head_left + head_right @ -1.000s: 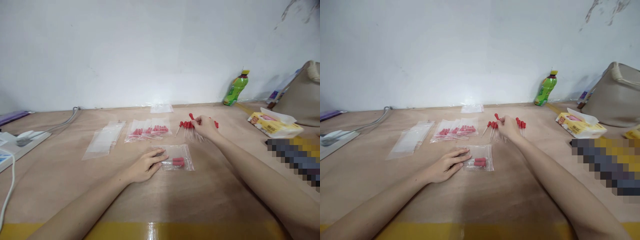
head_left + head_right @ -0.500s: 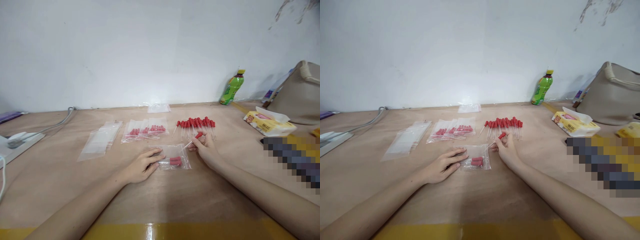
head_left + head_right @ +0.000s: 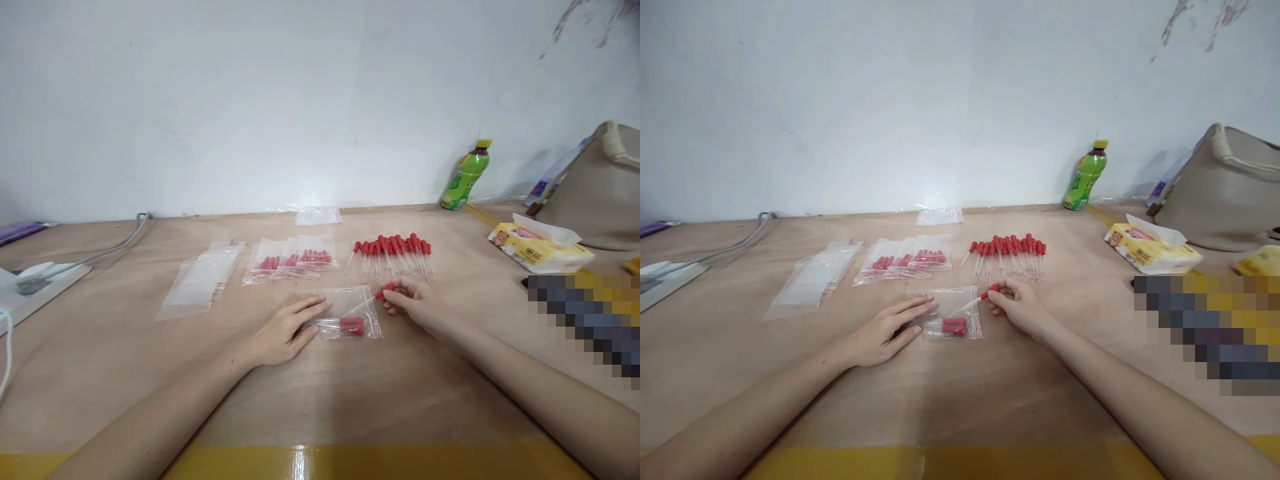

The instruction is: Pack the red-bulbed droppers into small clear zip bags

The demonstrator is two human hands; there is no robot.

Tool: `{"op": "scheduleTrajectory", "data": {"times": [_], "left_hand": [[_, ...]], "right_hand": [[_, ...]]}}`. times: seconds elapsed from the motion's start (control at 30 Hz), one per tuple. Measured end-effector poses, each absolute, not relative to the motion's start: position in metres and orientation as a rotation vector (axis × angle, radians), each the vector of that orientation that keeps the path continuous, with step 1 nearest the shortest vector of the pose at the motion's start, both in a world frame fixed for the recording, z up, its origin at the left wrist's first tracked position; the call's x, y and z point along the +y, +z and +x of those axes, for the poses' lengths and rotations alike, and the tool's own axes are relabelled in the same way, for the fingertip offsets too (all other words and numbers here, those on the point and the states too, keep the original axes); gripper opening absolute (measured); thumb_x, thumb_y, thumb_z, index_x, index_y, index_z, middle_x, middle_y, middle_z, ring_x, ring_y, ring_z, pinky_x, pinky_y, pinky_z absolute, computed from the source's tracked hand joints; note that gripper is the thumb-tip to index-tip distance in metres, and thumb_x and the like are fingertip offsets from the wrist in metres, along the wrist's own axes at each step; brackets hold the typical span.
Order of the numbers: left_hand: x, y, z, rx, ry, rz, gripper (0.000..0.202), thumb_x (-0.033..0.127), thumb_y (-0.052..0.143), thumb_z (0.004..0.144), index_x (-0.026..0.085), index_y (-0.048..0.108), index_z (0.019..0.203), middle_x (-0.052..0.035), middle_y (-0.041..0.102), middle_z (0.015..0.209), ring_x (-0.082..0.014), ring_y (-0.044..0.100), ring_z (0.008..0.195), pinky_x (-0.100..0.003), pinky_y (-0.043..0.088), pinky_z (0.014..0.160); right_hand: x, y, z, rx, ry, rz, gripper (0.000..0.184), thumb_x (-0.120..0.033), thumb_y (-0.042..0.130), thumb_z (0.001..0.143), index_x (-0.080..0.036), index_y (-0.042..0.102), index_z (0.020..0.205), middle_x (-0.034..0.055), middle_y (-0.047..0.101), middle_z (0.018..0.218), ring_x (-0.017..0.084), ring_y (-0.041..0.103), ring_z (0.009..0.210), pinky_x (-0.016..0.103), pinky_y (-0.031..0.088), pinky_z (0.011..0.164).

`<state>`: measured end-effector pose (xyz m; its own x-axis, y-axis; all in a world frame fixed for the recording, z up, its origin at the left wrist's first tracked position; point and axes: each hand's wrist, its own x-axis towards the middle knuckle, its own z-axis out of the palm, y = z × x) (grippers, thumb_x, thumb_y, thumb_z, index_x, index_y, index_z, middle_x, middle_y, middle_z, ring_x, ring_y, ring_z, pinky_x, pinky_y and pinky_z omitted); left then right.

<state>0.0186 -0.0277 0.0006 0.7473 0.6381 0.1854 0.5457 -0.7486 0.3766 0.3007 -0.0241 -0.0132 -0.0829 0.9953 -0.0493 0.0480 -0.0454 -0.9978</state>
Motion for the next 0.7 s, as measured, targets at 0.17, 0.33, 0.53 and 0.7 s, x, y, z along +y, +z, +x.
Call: {"op": "scheduleTrajectory", "data": {"times": [0.17, 0.33, 0.53, 0.7], "left_hand": [[-0.029, 0.001, 0.018, 0.928, 0.414, 2.649, 0.046, 0.024, 0.038, 0.091, 0.026, 0.029, 0.136, -0.0049, 0.035, 0.139, -0.0206, 0.034, 0.126, -0.041, 0.031, 0.104], [-0.028, 0.002, 0.018, 0.930, 0.412, 2.649, 0.046, 0.024, 0.039, 0.091, 0.025, 0.030, 0.136, -0.0059, 0.037, 0.137, -0.0211, 0.035, 0.126, -0.041, 0.032, 0.104], [-0.028, 0.003, 0.019, 0.918, 0.423, 2.662, 0.046, 0.025, 0.040, 0.091, 0.025, 0.031, 0.136, -0.0066, 0.037, 0.137, -0.0217, 0.035, 0.126, -0.042, 0.032, 0.103], [-0.028, 0.001, 0.019, 0.926, 0.428, 2.673, 0.046, 0.026, 0.040, 0.091, 0.025, 0.031, 0.136, -0.0071, 0.036, 0.138, -0.0214, 0.035, 0.126, -0.042, 0.033, 0.103]], "right_hand": [[-0.021, -0.011, 0.308, -1.817, 1.105, -1.251, 0.029, -0.040, 0.066, 0.066, -0.017, 0.067, 0.084, -0.0021, 0.052, 0.060, 0.009, 0.043, 0.053, 0.022, 0.034, 0.049], [-0.022, -0.007, 0.295, -2.087, 0.873, -1.176, 0.024, -0.037, 0.056, 0.077, -0.019, 0.069, 0.086, 0.0021, 0.057, 0.068, 0.012, 0.047, 0.061, 0.024, 0.038, 0.056], [-0.020, -0.007, 0.288, -2.171, 0.813, -1.093, 0.021, -0.029, 0.051, 0.081, -0.021, 0.068, 0.089, 0.0033, 0.063, 0.078, 0.014, 0.054, 0.070, 0.026, 0.041, 0.064], [-0.019, -0.015, 0.287, -1.954, 0.926, -1.283, 0.018, -0.032, 0.059, 0.073, -0.015, 0.064, 0.076, 0.0003, 0.058, 0.060, 0.009, 0.045, 0.050, 0.021, 0.034, 0.046]]}}
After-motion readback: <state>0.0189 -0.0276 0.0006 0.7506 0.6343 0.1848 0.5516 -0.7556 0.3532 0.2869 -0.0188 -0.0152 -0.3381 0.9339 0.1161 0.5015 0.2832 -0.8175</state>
